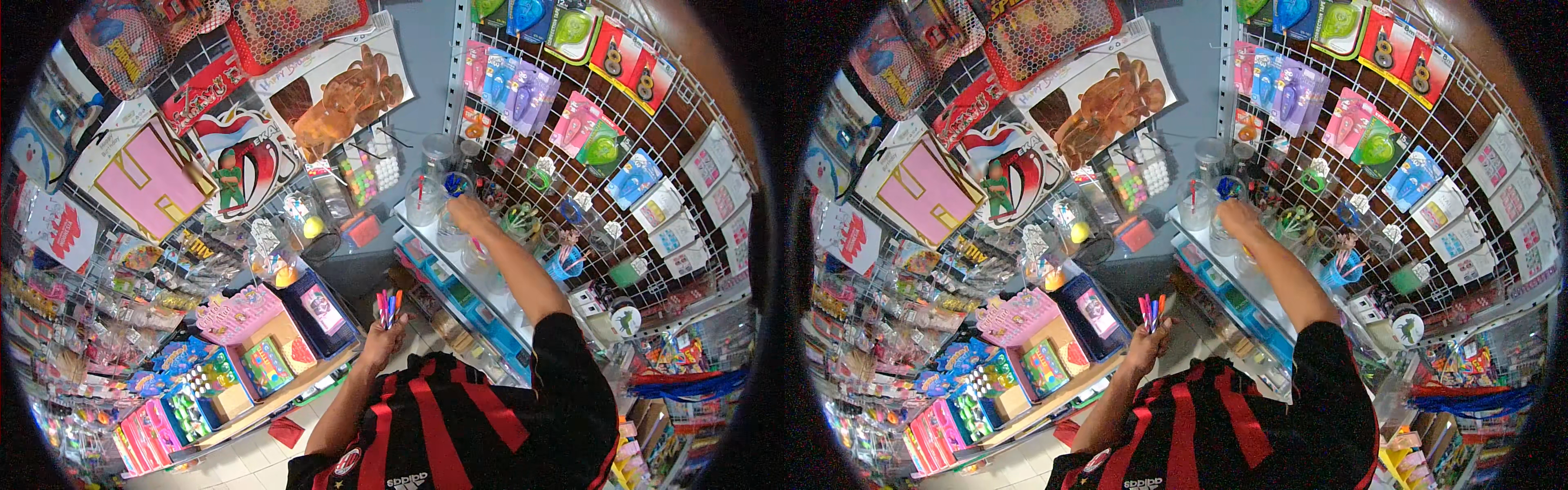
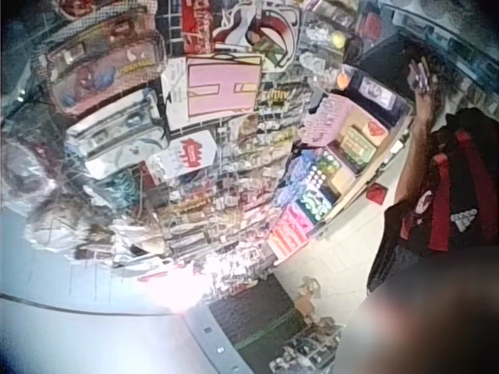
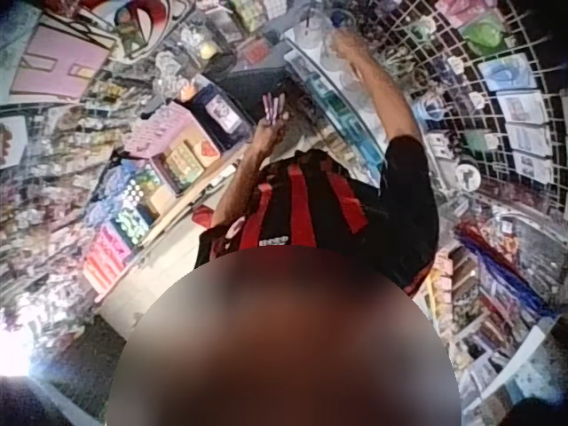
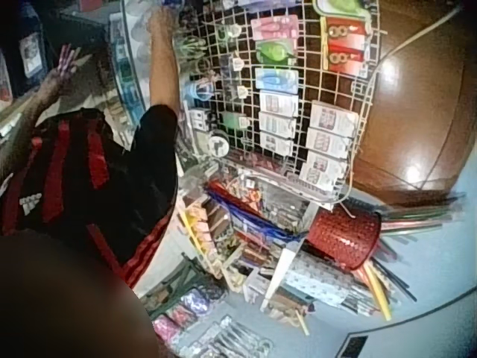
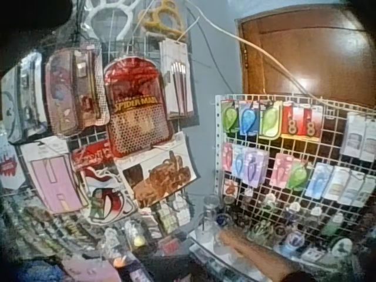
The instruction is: Stocking and organizing pens and brushes in display cups at a store.
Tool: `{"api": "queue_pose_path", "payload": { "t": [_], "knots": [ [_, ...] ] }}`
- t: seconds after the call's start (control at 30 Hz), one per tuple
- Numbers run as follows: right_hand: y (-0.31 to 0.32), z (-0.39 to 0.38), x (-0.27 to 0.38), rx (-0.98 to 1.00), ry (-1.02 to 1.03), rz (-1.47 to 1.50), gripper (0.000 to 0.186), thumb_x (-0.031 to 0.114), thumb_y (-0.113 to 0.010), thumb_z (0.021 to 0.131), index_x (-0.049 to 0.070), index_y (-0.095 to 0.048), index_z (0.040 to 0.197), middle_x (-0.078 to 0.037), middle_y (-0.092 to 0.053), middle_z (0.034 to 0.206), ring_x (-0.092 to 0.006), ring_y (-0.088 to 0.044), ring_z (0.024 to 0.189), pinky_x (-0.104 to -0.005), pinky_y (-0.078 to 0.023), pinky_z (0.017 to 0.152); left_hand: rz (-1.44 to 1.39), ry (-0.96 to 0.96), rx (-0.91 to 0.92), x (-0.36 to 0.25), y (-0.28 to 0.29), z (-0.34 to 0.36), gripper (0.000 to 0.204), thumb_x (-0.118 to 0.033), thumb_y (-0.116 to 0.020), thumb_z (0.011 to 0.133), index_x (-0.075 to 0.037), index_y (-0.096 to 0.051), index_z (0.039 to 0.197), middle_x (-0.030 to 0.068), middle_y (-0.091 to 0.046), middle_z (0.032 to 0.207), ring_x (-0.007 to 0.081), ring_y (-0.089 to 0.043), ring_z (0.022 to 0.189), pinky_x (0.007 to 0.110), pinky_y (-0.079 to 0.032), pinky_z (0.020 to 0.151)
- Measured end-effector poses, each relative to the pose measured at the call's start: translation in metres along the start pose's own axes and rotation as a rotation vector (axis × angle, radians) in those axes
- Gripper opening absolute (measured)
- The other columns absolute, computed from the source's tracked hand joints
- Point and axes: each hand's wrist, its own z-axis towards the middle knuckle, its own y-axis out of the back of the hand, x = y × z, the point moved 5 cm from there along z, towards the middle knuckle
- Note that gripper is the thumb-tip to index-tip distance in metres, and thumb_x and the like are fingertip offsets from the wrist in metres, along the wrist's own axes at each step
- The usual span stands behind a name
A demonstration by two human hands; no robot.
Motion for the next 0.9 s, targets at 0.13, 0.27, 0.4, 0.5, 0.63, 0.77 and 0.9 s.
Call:
{"api": "queue_pose_path", "payload": {
  "t": [0.13,0.27,0.4,0.5,0.63,0.77,0.9],
  "knots": [
    [0.02,-0.047,0.019,-0.182,0.033,0.737,0.018,0.014,-0.062,0.085,0.004,-0.068,0.1,-0.014,-0.068,0.087,-0.0205,-0.065,0.073,-0.0356,-0.052,0.064,-0.054,0.055,0.057,-0.005,-0.007,0.002,0.026,-0.03,-0.058,0.095,-0.006,-0.063,0.104,-0.007,-0.037,0.058,0.006,-0.032,0.046,0.025,-0.024,0.042],
    [0.039,-0.119,0.113,0.411,0.076,1.322,0.03,0.023,-0.064,0.09,0.007,-0.064,0.115,-0.002,-0.065,0.087,-0.0065,-0.057,0.07,-0.0232,-0.047,0.058,-0.115,0.107,0.167,-0.009,-0.018,0.0,0.027,-0.03,-0.056,0.096,-0.006,-0.06,0.109,-0.0054,-0.038,0.058,0.0066,-0.033,0.045,0.024,-0.026,0.041],
    [0.017,-0.137,0.122,0.364,0.136,1.211,0.026,0.017,-0.066,0.089,0.003,-0.064,0.111,-0.001,-0.066,0.084,-0.0062,-0.058,0.065,-0.0235,-0.048,0.059,-0.063,0.133,0.202,-0.008,-0.031,0.006,0.027,-0.029,-0.056,0.097,-0.005,-0.059,0.109,-0.0045,-0.04,0.058,0.007,-0.035,0.045,0.024,-0.028,0.041],
    [0.014,-0.142,0.114,0.292,0.095,1.122,0.023,0.016,-0.067,0.088,0.001,-0.065,0.105,-0.001,-0.066,0.081,-0.0066,-0.059,0.066,-0.0234,-0.048,0.059,-0.045,0.122,0.2,-0.004,-0.033,0.01,0.028,-0.034,-0.056,0.096,-0.008,-0.06,0.106,-0.0039,-0.043,0.058,0.0061,-0.037,0.045,0.023,-0.026,0.04],
    [0.011,-0.149,0.104,0.336,0.07,1.225,0.02,0.014,-0.068,0.087,-0.001,-0.065,0.099,-0.002,-0.065,0.078,-0.007,-0.059,0.067,-0.0229,-0.048,0.06,-0.018,0.141,0.188,-0.001,-0.037,0.011,0.027,-0.035,-0.056,0.096,-0.009,-0.06,0.102,-0.0026,-0.048,0.06,0.0065,-0.041,0.045,0.022,-0.028,0.04],
    [0.015,-0.156,0.107,0.315,0.136,1.23,0.019,0.012,-0.068,0.086,-0.002,-0.064,0.099,-0.003,-0.065,0.078,-0.0076,-0.06,0.069,-0.0231,-0.049,0.06,0.038,0.177,0.25,-0.002,-0.039,0.005,0.027,-0.037,-0.056,0.095,-0.01,-0.059,0.095,0.0003,-0.057,0.064,0.0076,-0.048,0.046,0.022,-0.031,0.039],
    [0.017,-0.155,0.104,0.411,0.067,1.29,0.018,0.011,-0.068,0.086,-0.002,-0.063,0.098,-0.004,-0.065,0.079,-0.0082,-0.061,0.07,-0.0233,-0.049,0.061,0.065,0.183,0.244,0.003,-0.032,0.006,0.03,-0.038,-0.056,0.095,-0.009,-0.061,0.104,0.0031,-0.062,0.069,0.0085,-0.053,0.048,0.021,-0.033,0.04]
  ]
}}
